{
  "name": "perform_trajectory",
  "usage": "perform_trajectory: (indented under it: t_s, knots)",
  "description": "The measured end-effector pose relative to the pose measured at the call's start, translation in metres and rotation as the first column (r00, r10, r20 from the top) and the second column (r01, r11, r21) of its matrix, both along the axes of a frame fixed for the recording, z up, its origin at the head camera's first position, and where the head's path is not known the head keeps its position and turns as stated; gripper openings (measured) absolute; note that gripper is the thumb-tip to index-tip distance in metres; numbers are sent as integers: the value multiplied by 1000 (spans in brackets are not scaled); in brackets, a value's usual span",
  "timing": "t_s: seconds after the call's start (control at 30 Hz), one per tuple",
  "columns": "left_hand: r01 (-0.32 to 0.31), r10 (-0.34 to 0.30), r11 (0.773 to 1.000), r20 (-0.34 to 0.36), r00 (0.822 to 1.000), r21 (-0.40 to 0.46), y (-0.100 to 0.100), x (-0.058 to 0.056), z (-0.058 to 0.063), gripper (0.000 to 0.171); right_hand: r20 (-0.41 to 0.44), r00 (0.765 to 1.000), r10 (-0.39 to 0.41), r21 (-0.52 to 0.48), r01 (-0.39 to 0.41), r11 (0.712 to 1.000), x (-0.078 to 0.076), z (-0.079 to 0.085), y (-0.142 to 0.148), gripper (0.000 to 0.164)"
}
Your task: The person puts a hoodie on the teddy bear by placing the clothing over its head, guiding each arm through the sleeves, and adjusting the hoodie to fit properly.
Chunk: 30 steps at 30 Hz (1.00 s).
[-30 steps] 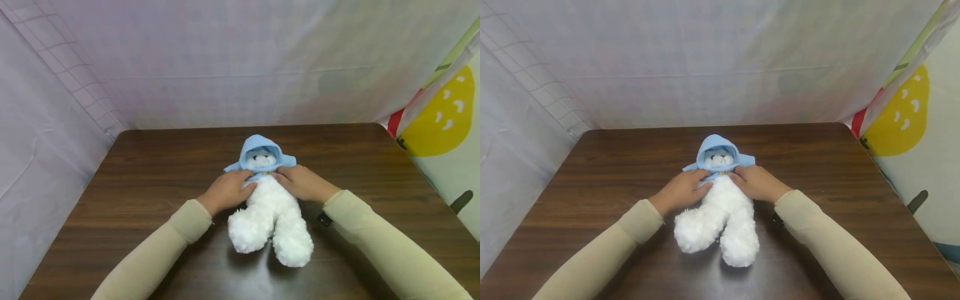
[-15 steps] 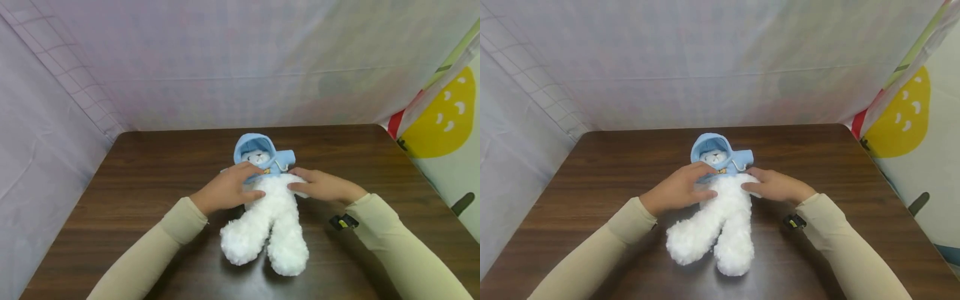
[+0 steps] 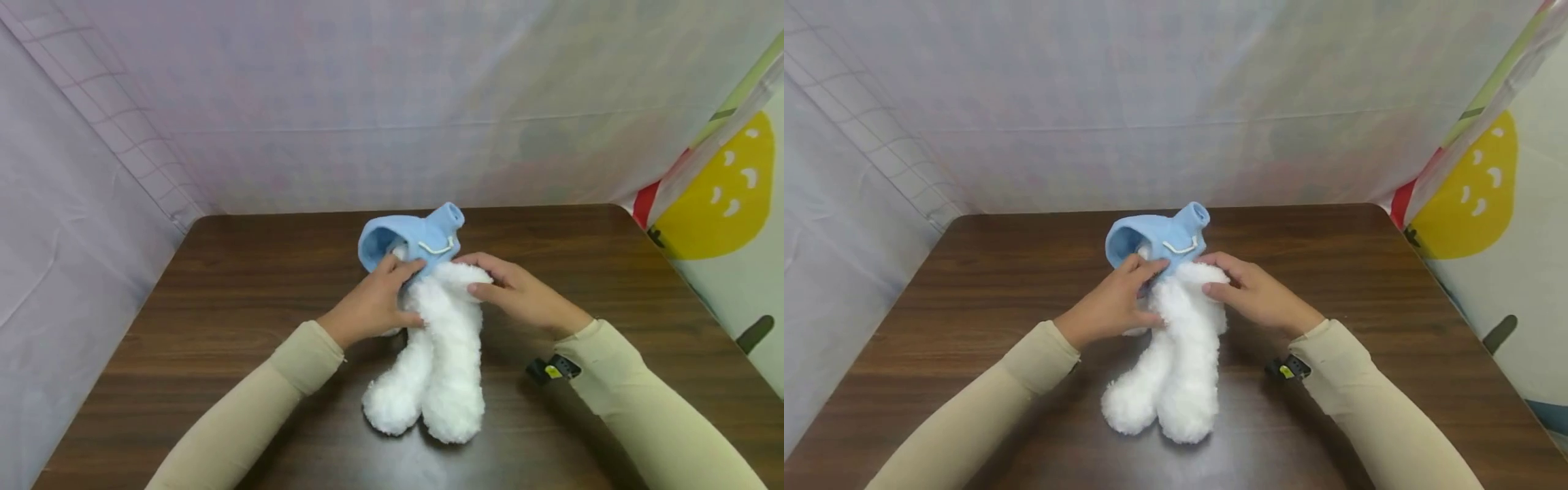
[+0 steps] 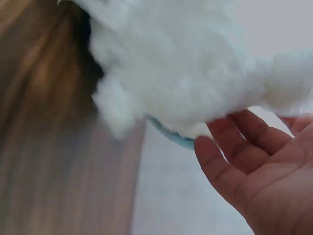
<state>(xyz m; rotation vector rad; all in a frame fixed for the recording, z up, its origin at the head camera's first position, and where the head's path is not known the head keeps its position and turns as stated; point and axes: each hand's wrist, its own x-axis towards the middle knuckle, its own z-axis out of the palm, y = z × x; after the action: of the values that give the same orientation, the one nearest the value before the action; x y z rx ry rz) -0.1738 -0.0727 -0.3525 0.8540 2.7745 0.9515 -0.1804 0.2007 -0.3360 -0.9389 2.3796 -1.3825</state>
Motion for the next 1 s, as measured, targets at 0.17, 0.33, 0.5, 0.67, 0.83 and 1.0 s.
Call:
perform_trajectory:
  t_s: [0.17, 0.33, 0.5, 0.67, 0.83, 1.0]
  knots:
    - [-48, 46, 986, 19, 999, 157, 4, -4, -4, 89, -156, 988, 18, 33, -13, 999, 7, 15, -2, 43]
    - [-48, 50, 953, -1, 999, 301, 10, -6, -10, 73, -338, 940, 45, 90, -15, 996, 13, 28, -3, 44]
    - [-119, 121, 952, 10, 993, 283, 11, -4, -16, 73, -382, 921, 79, 83, -51, 995, 8, 36, -6, 31]
    - [-181, 192, 925, -1, 981, 333, -11, -1, -22, 80, -309, 950, -40, 56, 60, 997, 5, 21, -8, 28]
    - [-93, 203, 883, -196, 959, 460, -31, 2, -3, 63, -250, 944, -215, 92, 244, 965, 3, 7, -18, 51]
    - [57, 0, 984, -323, 946, 166, -29, 5, 15, 49, -168, 955, -246, 166, 273, 948, 0, -3, -33, 55]
